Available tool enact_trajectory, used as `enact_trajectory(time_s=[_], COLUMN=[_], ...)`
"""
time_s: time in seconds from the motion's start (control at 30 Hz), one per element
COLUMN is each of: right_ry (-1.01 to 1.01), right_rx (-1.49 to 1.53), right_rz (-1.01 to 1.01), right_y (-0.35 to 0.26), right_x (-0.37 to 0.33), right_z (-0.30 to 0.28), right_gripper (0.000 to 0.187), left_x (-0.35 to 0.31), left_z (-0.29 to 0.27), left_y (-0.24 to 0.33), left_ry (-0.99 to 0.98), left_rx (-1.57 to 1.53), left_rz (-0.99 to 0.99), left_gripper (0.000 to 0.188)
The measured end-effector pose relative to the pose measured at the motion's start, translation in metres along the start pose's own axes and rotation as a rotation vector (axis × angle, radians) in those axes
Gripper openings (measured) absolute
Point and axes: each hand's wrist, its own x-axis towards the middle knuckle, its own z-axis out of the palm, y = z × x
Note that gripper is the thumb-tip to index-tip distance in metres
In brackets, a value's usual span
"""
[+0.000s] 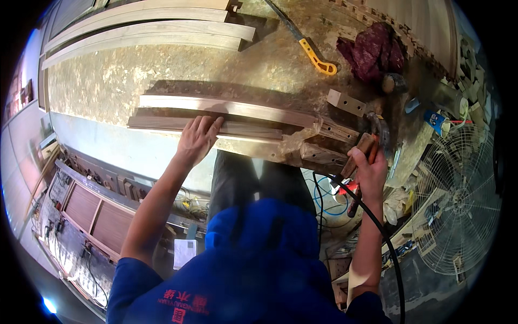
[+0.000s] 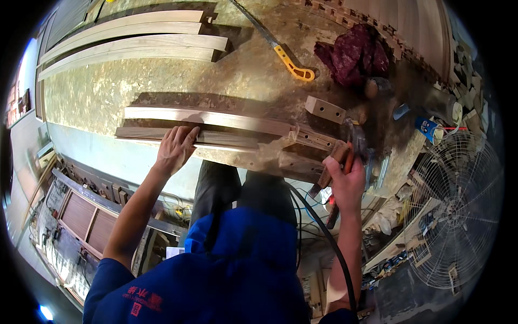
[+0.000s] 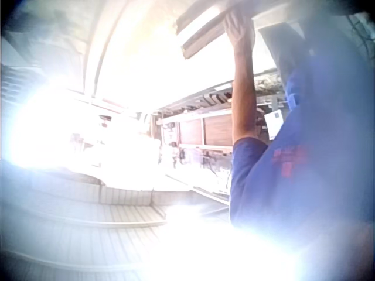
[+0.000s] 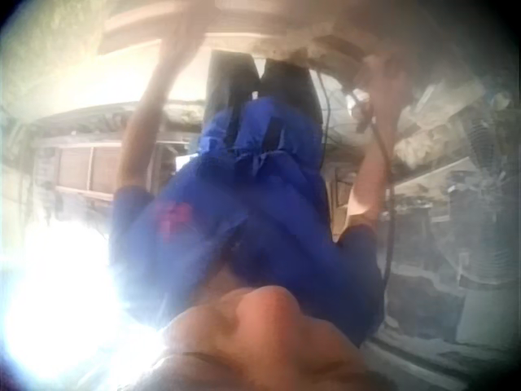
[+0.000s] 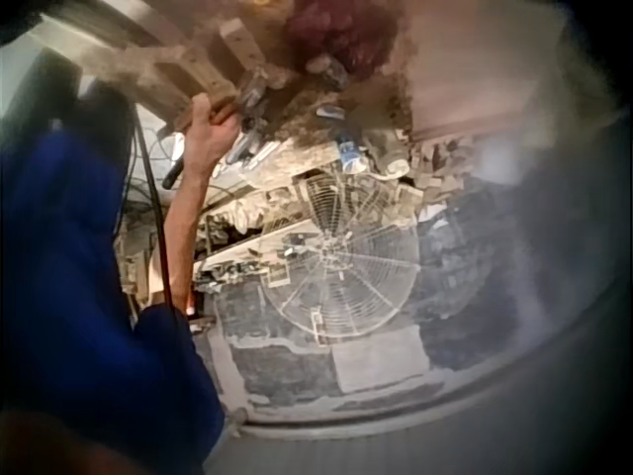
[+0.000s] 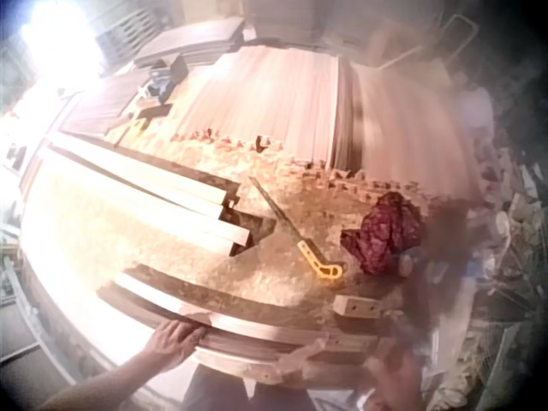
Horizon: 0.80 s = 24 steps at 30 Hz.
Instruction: The person hammers wooden planks together, sands the edges with a power sander, applies glue to the joints, and assembles the planks into a larger panel. The person then lifts and positions the assembled panel on the workbench.
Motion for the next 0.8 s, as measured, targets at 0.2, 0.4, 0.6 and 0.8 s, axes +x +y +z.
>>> enact_trajectory(time_s=[0.2, 0.4, 0.6, 0.8], right_ry=[-0.045, -0.044, -0.073, -0.121], right_rx=[-0.054, -0.052, -0.074, -0.215], right_rz=[-0.032, -0.032, -0.136, -0.129], right_y=[0.005, 0.003, 0.004, -0.071], right_x=[-0.002, -0.001, 0.020, 0.021], right_z=[-0.002, -0.001, 0.008, 0.067], right_gripper=[0.041, 0.040, 0.049, 0.043], left_x=[-0.008, 0.002, 0.017, 0.010], left_z=[0.003, 0.009, 0.045, 0.053], left_y=[-0.010, 0.002, 0.030, 0.023], left_ry=[0.094, 0.033, -0.241, 0.134], left_rx=[0.131, 0.063, -0.075, -0.051], left_rz=[0.035, 0.060, -0.048, 0.063], left_gripper=[0.050, 0.037, 0.036, 0.023])
